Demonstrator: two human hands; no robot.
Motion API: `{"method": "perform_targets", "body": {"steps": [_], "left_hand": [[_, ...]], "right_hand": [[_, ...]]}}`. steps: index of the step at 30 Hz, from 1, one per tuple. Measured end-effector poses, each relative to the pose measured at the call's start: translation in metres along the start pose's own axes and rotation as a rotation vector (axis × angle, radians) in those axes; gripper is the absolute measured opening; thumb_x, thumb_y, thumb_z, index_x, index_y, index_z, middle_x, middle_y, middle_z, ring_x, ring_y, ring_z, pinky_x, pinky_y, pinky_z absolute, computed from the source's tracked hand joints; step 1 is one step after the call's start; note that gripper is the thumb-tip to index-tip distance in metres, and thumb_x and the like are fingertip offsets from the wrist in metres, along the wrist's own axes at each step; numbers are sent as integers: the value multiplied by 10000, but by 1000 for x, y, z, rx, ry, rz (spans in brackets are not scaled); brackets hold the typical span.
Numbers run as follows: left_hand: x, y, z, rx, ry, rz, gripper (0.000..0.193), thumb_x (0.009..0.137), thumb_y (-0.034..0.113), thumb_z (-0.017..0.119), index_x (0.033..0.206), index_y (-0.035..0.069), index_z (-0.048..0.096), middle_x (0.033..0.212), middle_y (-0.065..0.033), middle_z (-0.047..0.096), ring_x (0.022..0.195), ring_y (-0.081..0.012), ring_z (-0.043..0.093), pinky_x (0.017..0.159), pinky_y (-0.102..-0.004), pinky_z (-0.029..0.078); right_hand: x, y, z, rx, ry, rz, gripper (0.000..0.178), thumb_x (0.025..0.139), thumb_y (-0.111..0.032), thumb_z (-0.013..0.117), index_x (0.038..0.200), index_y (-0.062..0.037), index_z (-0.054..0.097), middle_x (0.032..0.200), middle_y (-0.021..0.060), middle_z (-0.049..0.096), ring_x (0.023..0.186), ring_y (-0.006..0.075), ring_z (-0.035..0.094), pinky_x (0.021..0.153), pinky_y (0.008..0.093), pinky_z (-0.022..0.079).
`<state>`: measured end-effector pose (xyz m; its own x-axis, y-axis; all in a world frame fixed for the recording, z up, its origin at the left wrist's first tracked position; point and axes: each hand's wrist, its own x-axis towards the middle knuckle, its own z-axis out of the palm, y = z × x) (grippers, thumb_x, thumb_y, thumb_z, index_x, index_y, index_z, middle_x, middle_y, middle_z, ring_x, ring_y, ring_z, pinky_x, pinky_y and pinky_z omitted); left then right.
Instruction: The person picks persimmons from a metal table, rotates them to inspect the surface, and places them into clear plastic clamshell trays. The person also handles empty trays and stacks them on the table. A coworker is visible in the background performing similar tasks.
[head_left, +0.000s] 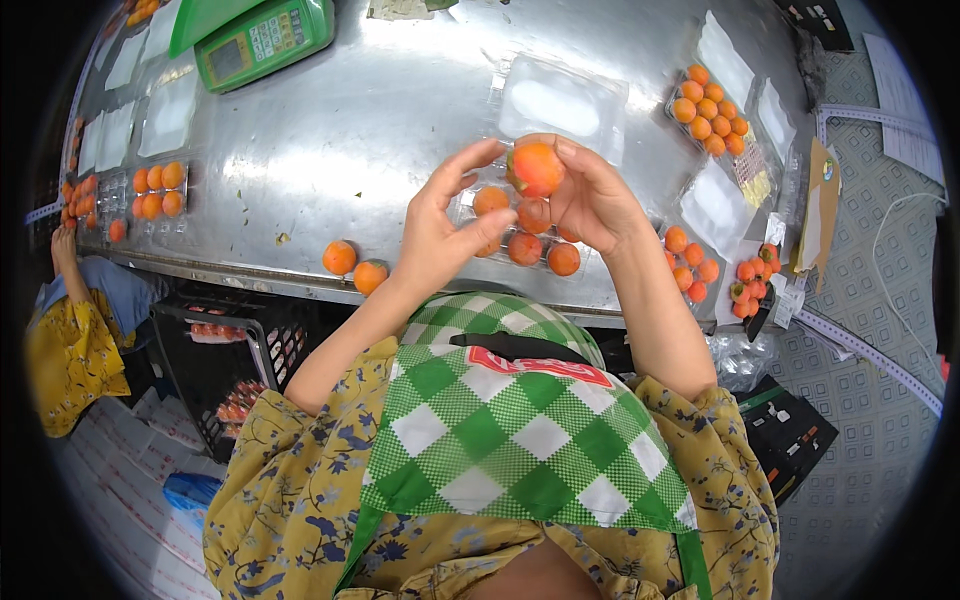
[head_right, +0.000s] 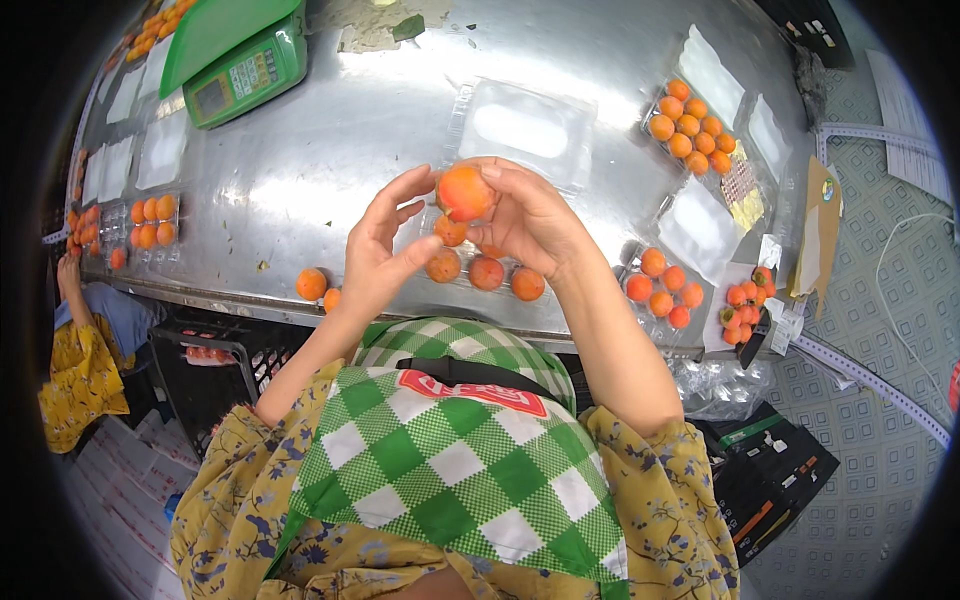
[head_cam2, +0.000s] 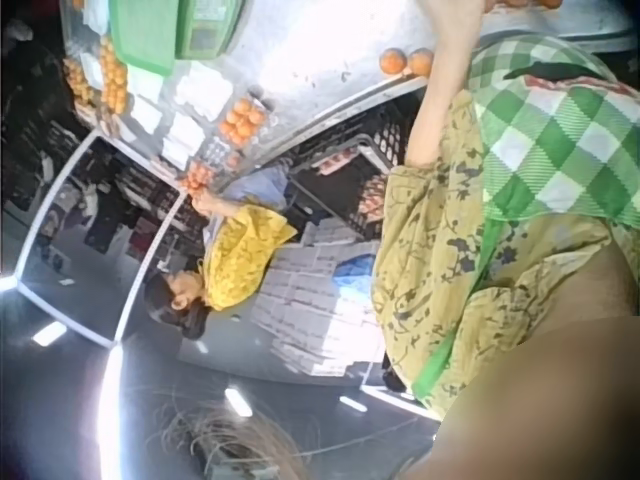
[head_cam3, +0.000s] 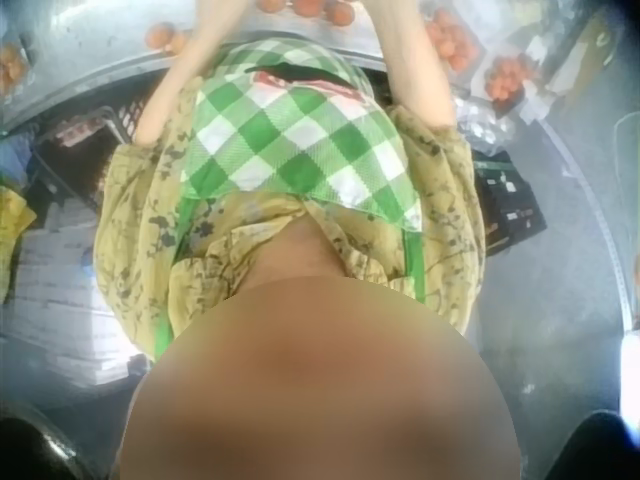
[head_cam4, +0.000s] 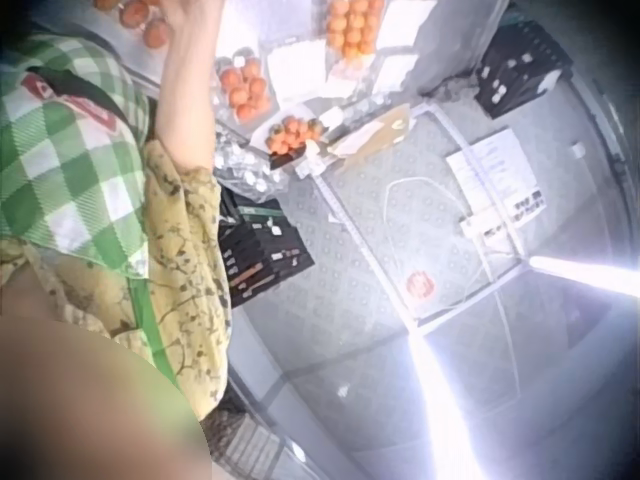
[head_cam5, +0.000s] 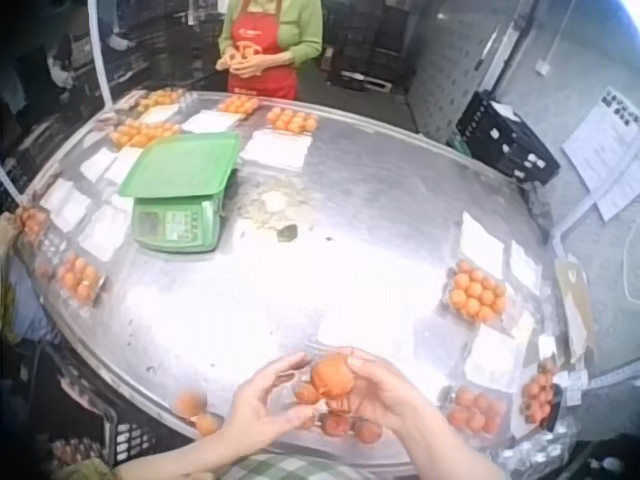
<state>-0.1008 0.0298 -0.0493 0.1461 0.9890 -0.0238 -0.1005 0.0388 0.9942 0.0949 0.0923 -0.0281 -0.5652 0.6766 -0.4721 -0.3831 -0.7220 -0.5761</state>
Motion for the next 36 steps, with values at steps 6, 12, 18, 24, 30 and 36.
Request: {"method": "perform_targets", "body": {"steps": [6, 12, 18, 24, 30, 36], "left_hand": [[2, 17, 11, 118, -54, 82, 709, 757, 182, 784, 1369, 20, 464, 1329, -138, 526, 1260, -241, 484, 1061, -378, 372], [-2, 26, 23, 218, -3, 69, 647, 734, 157, 791, 1316, 40, 533, 1257, -120, 573, 1159, -234, 550, 1021, -363, 410], [-3, 24, 21, 460, 79, 347, 605, 672, 82, 792, 1237, 38, 580, 1156, -119, 632, 1088, -261, 592, 944, -369, 457], [-1, 18, 25, 556, 105, 585, 608, 607, 19, 789, 1185, 42, 603, 1126, -122, 655, 1071, -300, 597, 906, -385, 480], [-3, 30, 30, 303, 54, 425, 628, 688, 63, 784, 1260, 35, 529, 1153, -123, 623, 1037, -285, 608, 877, -390, 500], [-8, 30, 22, -744, -144, -404, 462, 962, 303, 555, 1276, -29, 489, 1190, -156, 591, 1042, -215, 616, 910, -390, 509]], "right_hand": [[-18, 4, 4, 80, -37, 21, 419, 935, -329, 554, 1191, 3, 540, 1062, 143, 622, 913, 226, 644, 673, 329, 554], [-25, 10, 10, 12, 35, 31, 405, 948, -345, 534, 1173, -8, 543, 1041, 145, 626, 860, 216, 646, 654, 309, 535], [-34, 8, 10, -305, 101, -130, 407, 947, -329, 553, 1211, -21, 521, 1035, 113, 628, 853, 164, 636, 623, 248, 510], [-46, 10, 17, -271, -22, -160, 409, 879, -201, 675, 1206, -4, 530, 1025, 89, 636, 857, 128, 626, 639, 225, 508], [-49, 9, 17, -345, 7, -248, 472, 801, -158, 751, 1189, 2, 537, 1024, 79, 641, 903, 135, 634, 707, 243, 520], [-49, 13, 13, -535, 6, -549, 517, 738, -131, 781, 1183, -11, 546, 1111, 92, 626, 1040, 176, 606, 902, 324, 486]]}}
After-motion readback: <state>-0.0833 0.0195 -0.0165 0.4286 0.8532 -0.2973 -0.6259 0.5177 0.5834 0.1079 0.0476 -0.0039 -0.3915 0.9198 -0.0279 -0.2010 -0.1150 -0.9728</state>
